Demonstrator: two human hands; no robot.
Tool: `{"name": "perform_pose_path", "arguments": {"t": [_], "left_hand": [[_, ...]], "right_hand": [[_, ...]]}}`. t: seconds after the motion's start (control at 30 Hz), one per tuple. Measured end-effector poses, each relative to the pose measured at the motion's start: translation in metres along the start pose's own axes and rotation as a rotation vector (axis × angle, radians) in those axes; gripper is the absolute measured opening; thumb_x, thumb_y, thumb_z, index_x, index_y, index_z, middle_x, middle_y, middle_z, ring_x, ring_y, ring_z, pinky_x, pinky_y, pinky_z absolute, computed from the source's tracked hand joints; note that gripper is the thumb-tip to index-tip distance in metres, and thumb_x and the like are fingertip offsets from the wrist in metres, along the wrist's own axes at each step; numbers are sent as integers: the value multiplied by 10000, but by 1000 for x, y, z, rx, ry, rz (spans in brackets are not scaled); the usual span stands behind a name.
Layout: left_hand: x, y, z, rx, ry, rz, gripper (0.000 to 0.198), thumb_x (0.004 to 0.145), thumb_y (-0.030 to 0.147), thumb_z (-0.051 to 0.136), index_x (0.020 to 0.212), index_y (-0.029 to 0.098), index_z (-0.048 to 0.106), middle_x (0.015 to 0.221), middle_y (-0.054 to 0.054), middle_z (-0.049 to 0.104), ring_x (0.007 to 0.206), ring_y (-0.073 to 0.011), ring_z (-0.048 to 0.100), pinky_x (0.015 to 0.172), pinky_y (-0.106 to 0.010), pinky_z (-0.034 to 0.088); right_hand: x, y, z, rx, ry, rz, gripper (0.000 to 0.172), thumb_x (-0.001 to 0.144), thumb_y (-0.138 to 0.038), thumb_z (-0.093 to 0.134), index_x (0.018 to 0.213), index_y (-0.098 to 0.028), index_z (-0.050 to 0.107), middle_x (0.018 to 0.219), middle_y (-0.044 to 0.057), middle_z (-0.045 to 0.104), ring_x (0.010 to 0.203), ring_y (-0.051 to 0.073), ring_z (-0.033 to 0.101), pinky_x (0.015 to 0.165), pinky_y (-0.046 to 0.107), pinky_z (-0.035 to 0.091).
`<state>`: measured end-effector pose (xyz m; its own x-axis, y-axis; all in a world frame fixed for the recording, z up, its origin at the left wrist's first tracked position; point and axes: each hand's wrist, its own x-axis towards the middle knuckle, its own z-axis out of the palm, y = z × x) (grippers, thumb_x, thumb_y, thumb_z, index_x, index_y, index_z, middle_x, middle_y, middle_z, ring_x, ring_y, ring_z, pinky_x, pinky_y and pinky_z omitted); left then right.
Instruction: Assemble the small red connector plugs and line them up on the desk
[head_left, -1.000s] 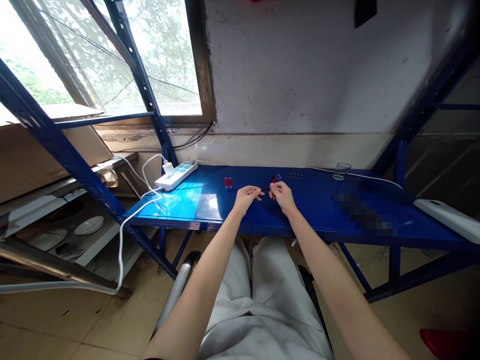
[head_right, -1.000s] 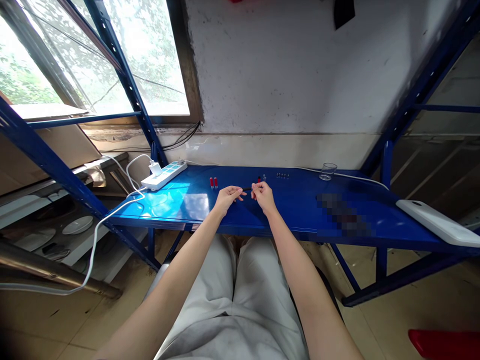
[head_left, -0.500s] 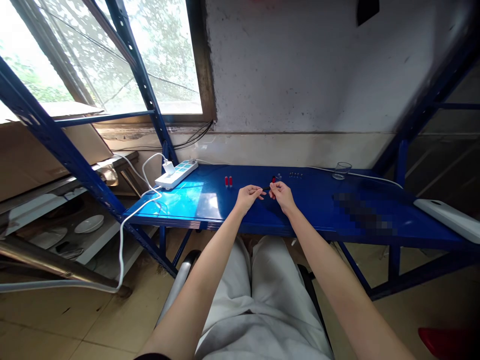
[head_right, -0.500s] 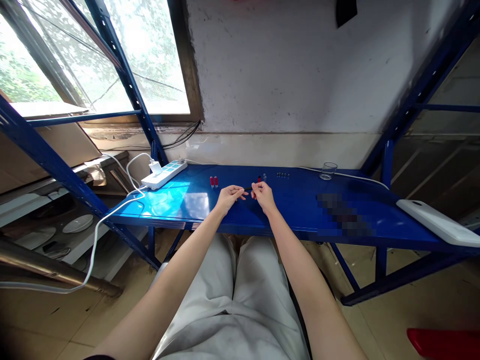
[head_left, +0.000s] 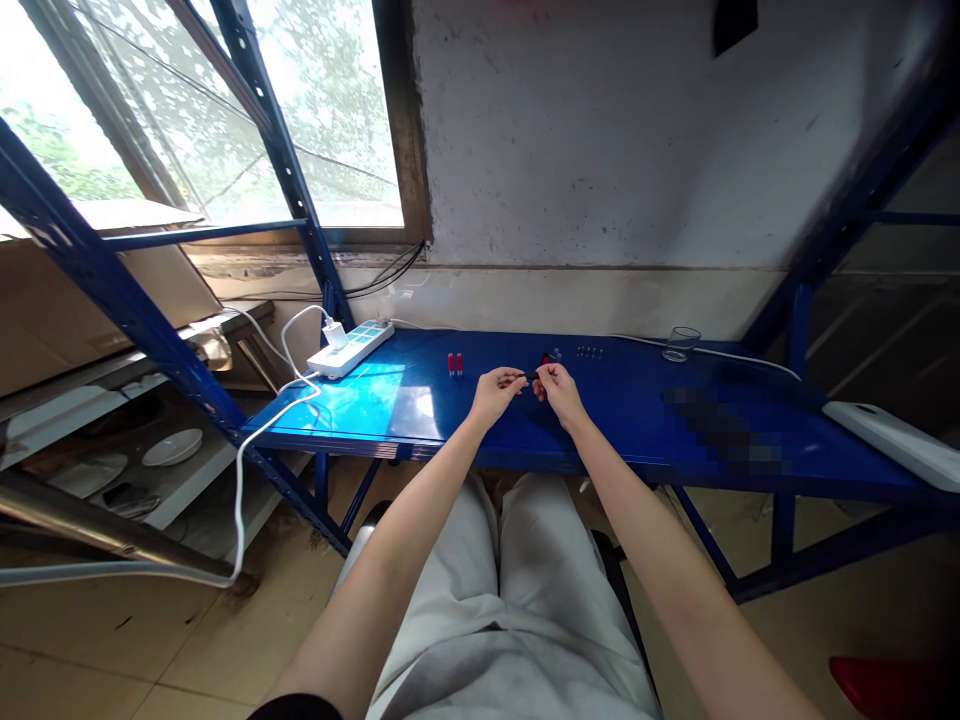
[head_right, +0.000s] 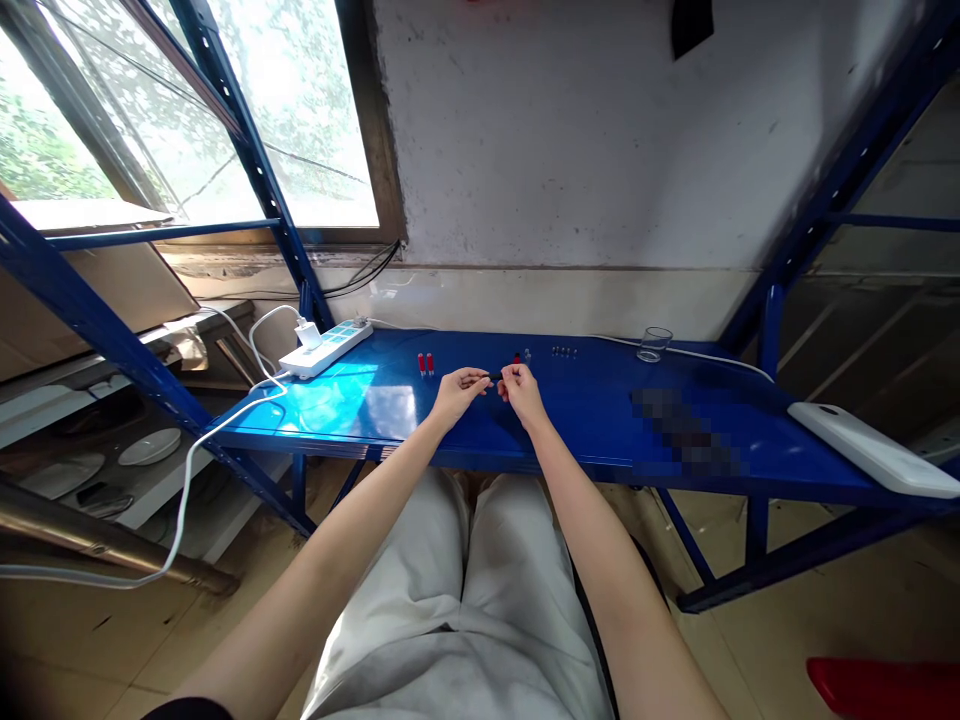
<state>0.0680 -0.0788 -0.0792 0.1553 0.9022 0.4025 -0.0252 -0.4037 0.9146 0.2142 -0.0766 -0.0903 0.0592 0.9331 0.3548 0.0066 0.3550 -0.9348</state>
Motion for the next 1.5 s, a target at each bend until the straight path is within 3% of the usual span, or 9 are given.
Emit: {"name": "perform_pose_path", "arguments": {"t": [0.1,0.2,0.37,0.5,0.7,0.83,1.2,1.5], "left_hand": [[13,12,-5,163,-56,89,233,692,310,661,856,144,676,766,-72,668,714,-159,605,718,-296,469],[38,36,-17,368,-187,163,193,683,252,657,839,147,700,777,-74,674,721,-173,594,734,-304,450],[89,72,-46,609,-263,149,138,563,174,726,699,149,713,647,-57,636,693,-199,567,761,-320,422],[108,74,-64,896,-296,93,116,494,127,747,546,176,656,552,-34,577,788,-236,574,831,-323,378],[99,54,-74,1316,-357,97,59,592,180,709,576,169,653,719,-90,641,923,-272,533,886,-366,310],[93,45,-79,1336,-327,74,64,598,143,697,577,158,639,849,-105,642,991,-288,488,913,-390,263],[90,34,-88,1345,-260,52,46,636,120,663,622,157,638,910,-110,627,1015,-289,447,899,-391,250],[90,37,-88,1529,-328,-2,147,735,198,590,847,187,684,1035,-86,619,1067,-269,449,899,-391,302]], "right_hand": [[-1,-4,0,50,41,5,409,731,-610,534,854,-225,467,514,-55,514,435,91,452,459,234,363],[-2,-10,0,103,87,19,412,739,-610,526,874,-225,460,523,-53,516,433,87,442,448,229,354],[-4,-15,-1,111,97,43,374,734,-568,564,853,-230,456,534,-53,513,435,83,426,446,229,353],[-4,-13,-2,106,90,42,363,715,-532,602,863,-230,464,535,-55,516,430,84,427,448,233,356],[-5,-14,-1,85,89,49,321,715,-462,618,869,-227,464,523,-63,515,432,85,425,465,239,361],[-5,-16,0,90,90,57,295,722,-433,613,863,-223,462,513,-66,514,430,80,413,462,235,349],[-6,-17,0,95,83,63,293,713,-426,617,863,-221,473,512,-63,511,430,83,415,454,237,345],[-5,-14,0,96,86,50,283,720,-414,610,869,-216,475,511,-67,511,436,79,420,460,226,341]]}}
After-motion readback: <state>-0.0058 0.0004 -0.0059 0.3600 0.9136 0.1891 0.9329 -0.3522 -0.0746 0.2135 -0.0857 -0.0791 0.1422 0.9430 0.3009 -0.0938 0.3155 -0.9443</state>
